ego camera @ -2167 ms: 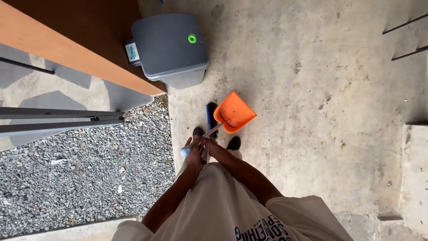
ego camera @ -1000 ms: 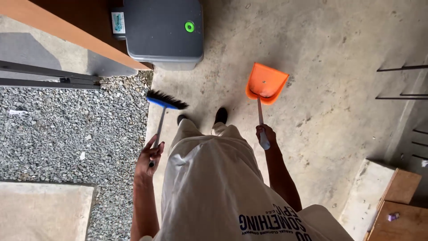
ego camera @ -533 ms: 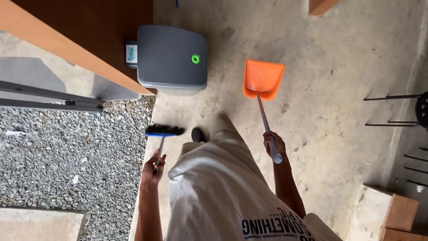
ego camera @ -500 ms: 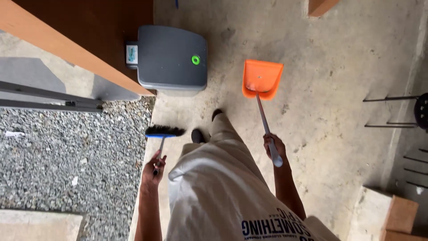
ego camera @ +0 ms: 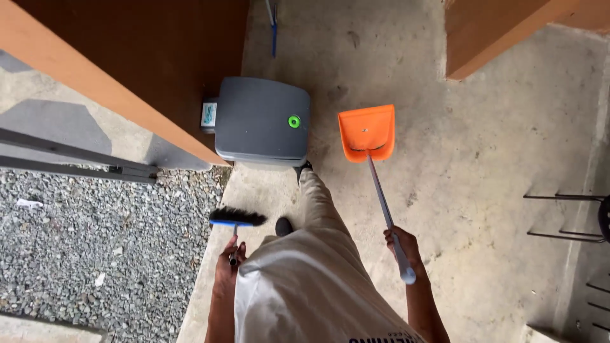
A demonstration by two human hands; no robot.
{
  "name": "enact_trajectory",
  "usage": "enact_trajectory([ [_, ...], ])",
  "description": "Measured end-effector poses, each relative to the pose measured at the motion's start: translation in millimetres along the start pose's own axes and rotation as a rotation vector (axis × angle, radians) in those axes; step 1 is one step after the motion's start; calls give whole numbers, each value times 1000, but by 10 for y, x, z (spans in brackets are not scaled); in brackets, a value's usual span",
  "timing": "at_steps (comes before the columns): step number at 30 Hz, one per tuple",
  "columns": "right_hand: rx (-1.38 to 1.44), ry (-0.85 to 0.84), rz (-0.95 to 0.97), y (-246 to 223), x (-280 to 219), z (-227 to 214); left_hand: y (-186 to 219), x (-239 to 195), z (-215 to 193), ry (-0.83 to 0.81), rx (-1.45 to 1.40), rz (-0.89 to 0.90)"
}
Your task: The person sweeps a patterned concrete floor using a blue broom and an orange dustpan. They gather debris into the dustpan and empty it into a nearby trash bin. The person continues sweeping around furniture and along the walls of the room.
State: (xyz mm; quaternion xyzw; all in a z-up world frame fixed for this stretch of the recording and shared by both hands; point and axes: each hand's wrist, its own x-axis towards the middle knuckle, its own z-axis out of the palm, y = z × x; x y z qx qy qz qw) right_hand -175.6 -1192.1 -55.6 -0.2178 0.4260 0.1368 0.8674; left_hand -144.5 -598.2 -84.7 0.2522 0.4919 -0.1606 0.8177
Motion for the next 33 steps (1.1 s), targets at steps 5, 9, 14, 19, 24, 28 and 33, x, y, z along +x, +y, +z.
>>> enact_trajectory([
  [5, -645, 297, -284, 132, -823, 821, 94, -100, 222, -4, 53, 18],
  [9, -805, 328, -315, 199, -1353, 1142, 204, 105, 245, 29, -35, 92],
  [14, -872, 160, -373, 328, -1853, 1430, 254, 173, 294, 5, -126, 109],
  [19, -1019, 184, -351, 471, -2080, 1637, 180, 48, 394, 19, -47, 59],
  [24, -1216, 252, -350, 703, -1783, 1529, 215, -122, 483, 52, -18, 69],
  [28, -1860, 213, -460, 890, -1281, 1448, 213, -117, 418, 38, -6, 97],
  [33, -2006, 50, -435, 1035, -1158, 1725, 184, 107, 105, 32, -42, 138],
])
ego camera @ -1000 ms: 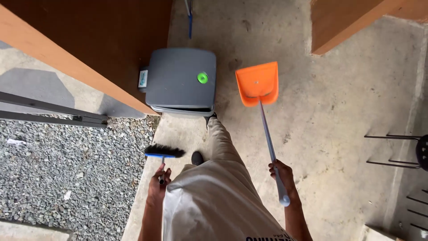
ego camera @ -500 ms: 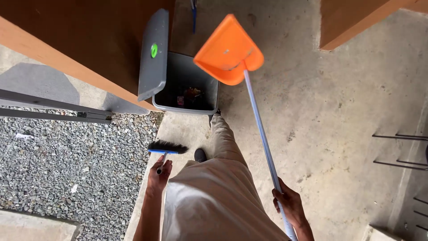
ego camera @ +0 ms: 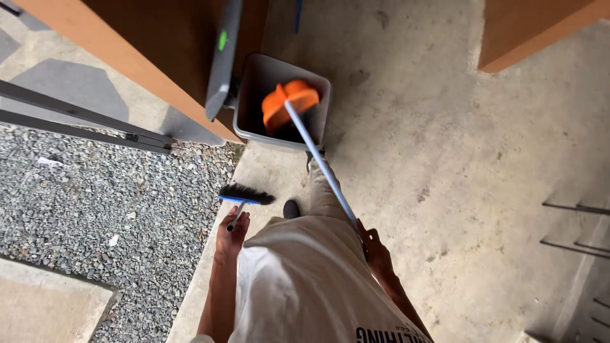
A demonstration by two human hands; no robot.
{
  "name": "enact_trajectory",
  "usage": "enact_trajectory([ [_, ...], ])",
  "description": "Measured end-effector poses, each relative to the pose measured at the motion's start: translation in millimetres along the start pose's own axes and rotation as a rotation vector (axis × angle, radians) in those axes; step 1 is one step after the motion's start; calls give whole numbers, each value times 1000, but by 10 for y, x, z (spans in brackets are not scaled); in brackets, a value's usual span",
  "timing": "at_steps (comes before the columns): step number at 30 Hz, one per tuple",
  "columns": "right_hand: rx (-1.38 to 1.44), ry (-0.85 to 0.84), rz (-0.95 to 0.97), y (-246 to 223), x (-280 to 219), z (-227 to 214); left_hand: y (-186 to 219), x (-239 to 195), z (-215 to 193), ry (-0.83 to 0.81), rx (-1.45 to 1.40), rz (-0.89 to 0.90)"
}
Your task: The person sweeps a patterned concrete floor using a blue broom and an orange dustpan. They gather debris into the dustpan and empty it into a nearby trash bin. The person continues sweeping around furniture and along the walls of the room.
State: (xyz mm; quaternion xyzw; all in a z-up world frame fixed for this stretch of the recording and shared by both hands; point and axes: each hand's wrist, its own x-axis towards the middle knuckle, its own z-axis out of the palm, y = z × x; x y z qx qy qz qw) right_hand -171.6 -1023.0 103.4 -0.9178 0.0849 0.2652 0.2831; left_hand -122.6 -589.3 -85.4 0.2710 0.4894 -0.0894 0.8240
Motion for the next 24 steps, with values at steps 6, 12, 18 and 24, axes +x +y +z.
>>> enact_trajectory([
  [6, 158, -90, 82, 71, 237, 28, -5, -21, -233, 35, -8, -33],
  [12, 120, -68, 44, 207, 225, 192, 62, -407, -314, 78, -28, -36],
  [18, -360, 124, -361, 437, 284, 452, -67, -461, -394, 91, -64, -4],
  [24, 74, -10, -36, 214, 238, 252, -128, -280, -335, 68, 0, -41],
])
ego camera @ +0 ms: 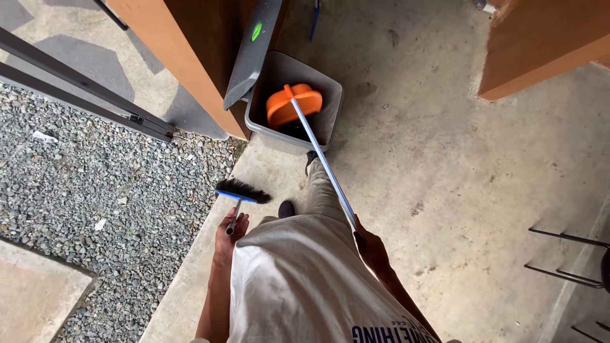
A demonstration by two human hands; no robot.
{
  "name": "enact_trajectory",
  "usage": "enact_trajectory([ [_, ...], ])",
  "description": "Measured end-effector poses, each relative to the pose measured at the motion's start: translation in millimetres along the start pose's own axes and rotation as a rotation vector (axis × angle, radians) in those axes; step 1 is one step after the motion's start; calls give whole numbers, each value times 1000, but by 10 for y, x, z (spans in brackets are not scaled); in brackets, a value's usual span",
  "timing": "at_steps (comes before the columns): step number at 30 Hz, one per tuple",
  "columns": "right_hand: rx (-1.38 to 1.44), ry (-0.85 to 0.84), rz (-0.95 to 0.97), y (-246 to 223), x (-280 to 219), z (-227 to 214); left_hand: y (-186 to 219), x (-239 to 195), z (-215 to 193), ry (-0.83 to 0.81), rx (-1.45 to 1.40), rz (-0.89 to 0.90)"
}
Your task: The person sweeps a patterned concrete floor using a blue broom and an orange dustpan. They gather debris into the dustpan and empty it into a nearby trash bin. The person continues sweeping around furniture and along the walls of the room.
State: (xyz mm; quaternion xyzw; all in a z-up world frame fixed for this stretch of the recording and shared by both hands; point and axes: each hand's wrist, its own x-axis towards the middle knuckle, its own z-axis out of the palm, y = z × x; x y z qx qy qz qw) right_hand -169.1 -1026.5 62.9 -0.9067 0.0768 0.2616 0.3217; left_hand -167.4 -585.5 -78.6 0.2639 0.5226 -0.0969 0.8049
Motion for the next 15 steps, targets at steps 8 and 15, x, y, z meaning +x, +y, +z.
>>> enact_trajectory([
  [8, 347, -8, 66, -187, -10, -42, 24, 74, -14, -2, 16, 9],
  [15, 293, 3, 25, -131, 21, 47, 37, 212, -82, 7, -9, 20],
])
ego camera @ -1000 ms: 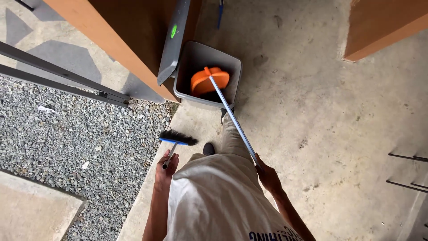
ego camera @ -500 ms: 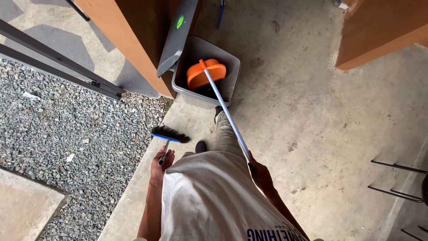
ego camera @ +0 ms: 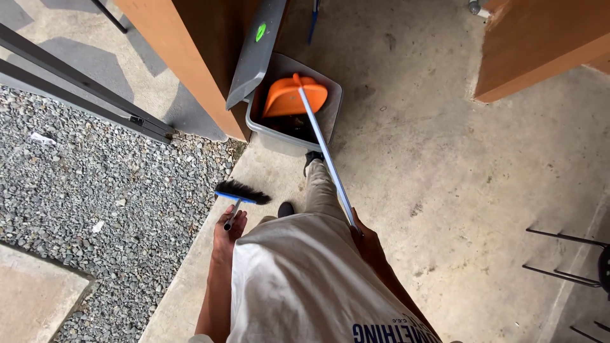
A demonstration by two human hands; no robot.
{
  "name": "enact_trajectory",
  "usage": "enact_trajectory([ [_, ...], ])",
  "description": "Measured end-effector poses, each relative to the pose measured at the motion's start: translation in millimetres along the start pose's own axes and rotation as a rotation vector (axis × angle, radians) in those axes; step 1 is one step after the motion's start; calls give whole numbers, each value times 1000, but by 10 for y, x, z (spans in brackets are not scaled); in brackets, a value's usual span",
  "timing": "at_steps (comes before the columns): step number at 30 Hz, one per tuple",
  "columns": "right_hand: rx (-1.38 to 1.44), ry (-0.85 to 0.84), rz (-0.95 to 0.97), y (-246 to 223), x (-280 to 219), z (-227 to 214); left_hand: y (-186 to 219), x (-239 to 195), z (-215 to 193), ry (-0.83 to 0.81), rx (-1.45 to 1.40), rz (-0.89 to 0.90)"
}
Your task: The person sweeps a patterned concrete floor using a blue broom and an orange dustpan. They gather debris into the dustpan and empty it into a nearby trash bin. The person continues sweeping around furniture and along the walls of the room.
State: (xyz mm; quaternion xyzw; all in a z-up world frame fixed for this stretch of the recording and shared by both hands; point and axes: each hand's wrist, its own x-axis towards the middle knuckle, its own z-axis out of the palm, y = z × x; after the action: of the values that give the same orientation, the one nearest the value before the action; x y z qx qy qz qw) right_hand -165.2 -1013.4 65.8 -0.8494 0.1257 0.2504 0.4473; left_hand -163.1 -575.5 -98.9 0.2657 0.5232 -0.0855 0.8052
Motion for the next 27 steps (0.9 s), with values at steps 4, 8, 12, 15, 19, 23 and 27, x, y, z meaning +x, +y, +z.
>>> enact_trajectory([
  [4, -57, -19, 45, 50, -109, 2, -109, 280, -252, -12, -6, -7],
  [8, -96, -50, -29, 772, -62, 182, -127, -22, -234, -1, -2, 0],
  [12, -60, -14, -73, 669, 34, 197, -161, -17, -297, -1, -10, 17],
  [15, -64, -46, -112, 517, -45, 216, -245, -56, -415, 9, -17, 31],
  [19, -233, -37, -228, 672, 284, 292, -246, -380, -295, 16, -48, 17],
  [23, -142, 1, -204, 871, 806, 313, -264, -441, -221, 9, -49, 10],
  [27, -159, 8, -226, 505, 457, 280, -216, -514, -183, 21, -71, 35],
])
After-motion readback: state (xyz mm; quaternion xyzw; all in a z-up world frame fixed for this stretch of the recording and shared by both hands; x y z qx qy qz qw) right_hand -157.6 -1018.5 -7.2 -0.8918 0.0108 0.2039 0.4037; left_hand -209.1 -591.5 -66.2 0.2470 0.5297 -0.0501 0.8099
